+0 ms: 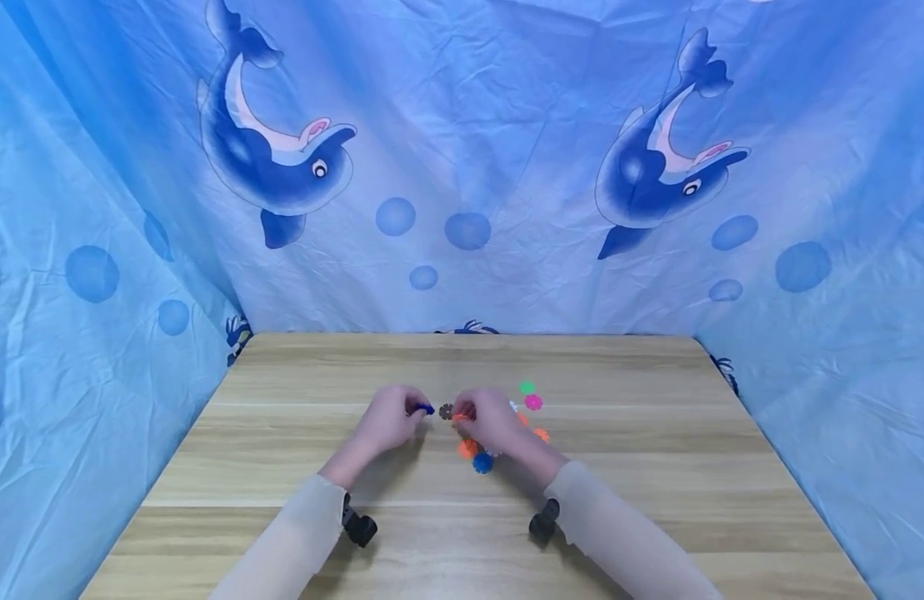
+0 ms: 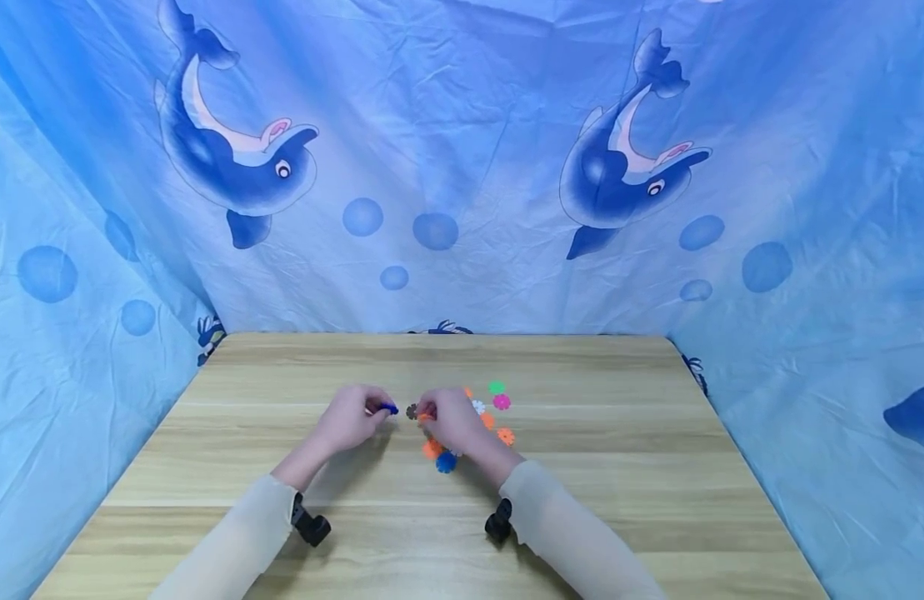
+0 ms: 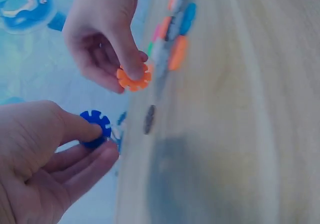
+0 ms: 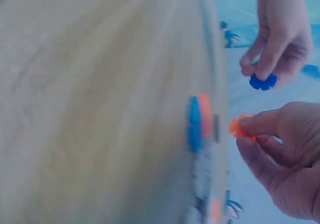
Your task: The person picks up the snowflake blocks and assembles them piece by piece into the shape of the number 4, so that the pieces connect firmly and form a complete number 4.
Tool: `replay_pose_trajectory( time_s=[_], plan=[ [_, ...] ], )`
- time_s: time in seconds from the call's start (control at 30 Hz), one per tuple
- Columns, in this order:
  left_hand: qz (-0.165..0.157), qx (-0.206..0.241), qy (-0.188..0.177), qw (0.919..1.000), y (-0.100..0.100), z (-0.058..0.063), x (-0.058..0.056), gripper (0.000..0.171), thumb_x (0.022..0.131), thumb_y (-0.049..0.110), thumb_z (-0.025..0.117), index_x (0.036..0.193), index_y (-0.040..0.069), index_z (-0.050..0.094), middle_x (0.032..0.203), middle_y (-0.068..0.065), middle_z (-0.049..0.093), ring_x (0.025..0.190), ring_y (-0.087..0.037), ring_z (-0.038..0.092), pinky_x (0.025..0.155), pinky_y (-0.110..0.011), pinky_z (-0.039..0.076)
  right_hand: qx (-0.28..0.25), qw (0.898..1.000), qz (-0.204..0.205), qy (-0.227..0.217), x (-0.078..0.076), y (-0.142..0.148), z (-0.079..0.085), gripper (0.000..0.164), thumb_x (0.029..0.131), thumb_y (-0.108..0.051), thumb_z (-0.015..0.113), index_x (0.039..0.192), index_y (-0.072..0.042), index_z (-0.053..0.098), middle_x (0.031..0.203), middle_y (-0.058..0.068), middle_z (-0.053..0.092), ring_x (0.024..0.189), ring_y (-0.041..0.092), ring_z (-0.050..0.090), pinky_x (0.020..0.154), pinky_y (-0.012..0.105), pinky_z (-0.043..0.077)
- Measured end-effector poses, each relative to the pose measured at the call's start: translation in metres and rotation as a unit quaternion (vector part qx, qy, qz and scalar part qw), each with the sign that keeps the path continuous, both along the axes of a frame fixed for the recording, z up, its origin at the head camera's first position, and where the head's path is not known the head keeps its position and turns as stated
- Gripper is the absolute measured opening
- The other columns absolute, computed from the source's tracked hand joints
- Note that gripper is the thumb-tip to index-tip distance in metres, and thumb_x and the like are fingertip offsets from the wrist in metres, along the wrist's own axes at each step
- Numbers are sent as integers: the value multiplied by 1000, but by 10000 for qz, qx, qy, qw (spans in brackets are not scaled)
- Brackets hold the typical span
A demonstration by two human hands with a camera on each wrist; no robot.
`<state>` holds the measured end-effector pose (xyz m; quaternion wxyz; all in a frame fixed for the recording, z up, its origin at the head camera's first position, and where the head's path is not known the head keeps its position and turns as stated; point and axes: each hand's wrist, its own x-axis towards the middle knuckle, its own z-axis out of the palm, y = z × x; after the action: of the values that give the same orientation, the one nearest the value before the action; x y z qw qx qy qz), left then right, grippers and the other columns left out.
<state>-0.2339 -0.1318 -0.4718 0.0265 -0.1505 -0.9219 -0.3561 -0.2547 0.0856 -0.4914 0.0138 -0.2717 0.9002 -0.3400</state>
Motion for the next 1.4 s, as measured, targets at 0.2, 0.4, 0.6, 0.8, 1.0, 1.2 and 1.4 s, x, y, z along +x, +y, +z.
replay_pose_trajectory(
  time_s=[0.2,0.4,0.6,0.8,1.0,1.2,1.4],
  plan=[
    [91,947,180,9953,-1,27,7,10,95,4,78,104,2,80,94,-13,82,79,-21,78,69,-25,66,-861,9935,-125,737,8,15,36,12,96,1,74,102,-8,76,100,6,80,94,21,78,83,29,67],
    [-48,1555,567,9862,10,51,14,14,95,6,80,108,2,80,94,-14,82,75,-20,80,68,-22,65,-1543,9747,-99,1611,19,25,67,11,94,2,77,100,-7,78,100,6,81,98,21,80,91,29,66],
    [-256,1820,861,9792,23,64,21,12,96,8,79,106,2,80,97,-15,82,79,-29,81,70,-23,66,-1979,9559,53,2168,25,30,75,14,91,4,80,96,-8,78,104,7,82,101,22,80,91,28,65],
    [-329,1788,1181,9762,31,72,24,10,95,8,81,103,5,82,97,-12,82,80,-24,80,72,-25,67,-2187,9428,206,2509,28,32,79,17,89,8,79,92,-8,77,102,8,82,102,25,81,89,32,66],
    [-399,1708,1365,9750,31,74,26,8,94,8,81,102,6,83,97,-9,82,81,-17,79,76,-24,66,-2187,9330,391,2833,31,35,82,17,89,10,79,91,-7,79,102,9,83,100,25,81,87,32,66],
    [-694,1788,1434,9709,30,78,29,9,94,8,81,102,6,84,97,-7,82,83,-17,79,77,-22,66,-1905,9170,922,3382,30,43,87,22,83,13,83,89,-7,77,101,10,83,99,27,81,85,34,67],
    [-921,1830,1427,9683,31,85,31,10,94,6,80,103,4,84,95,-8,81,83,-18,78,79,-27,67,-1705,8930,1288,3961,30,45,93,25,76,14,87,87,-7,75,97,13,83,95,28,82,83,34,67]
  ],
)
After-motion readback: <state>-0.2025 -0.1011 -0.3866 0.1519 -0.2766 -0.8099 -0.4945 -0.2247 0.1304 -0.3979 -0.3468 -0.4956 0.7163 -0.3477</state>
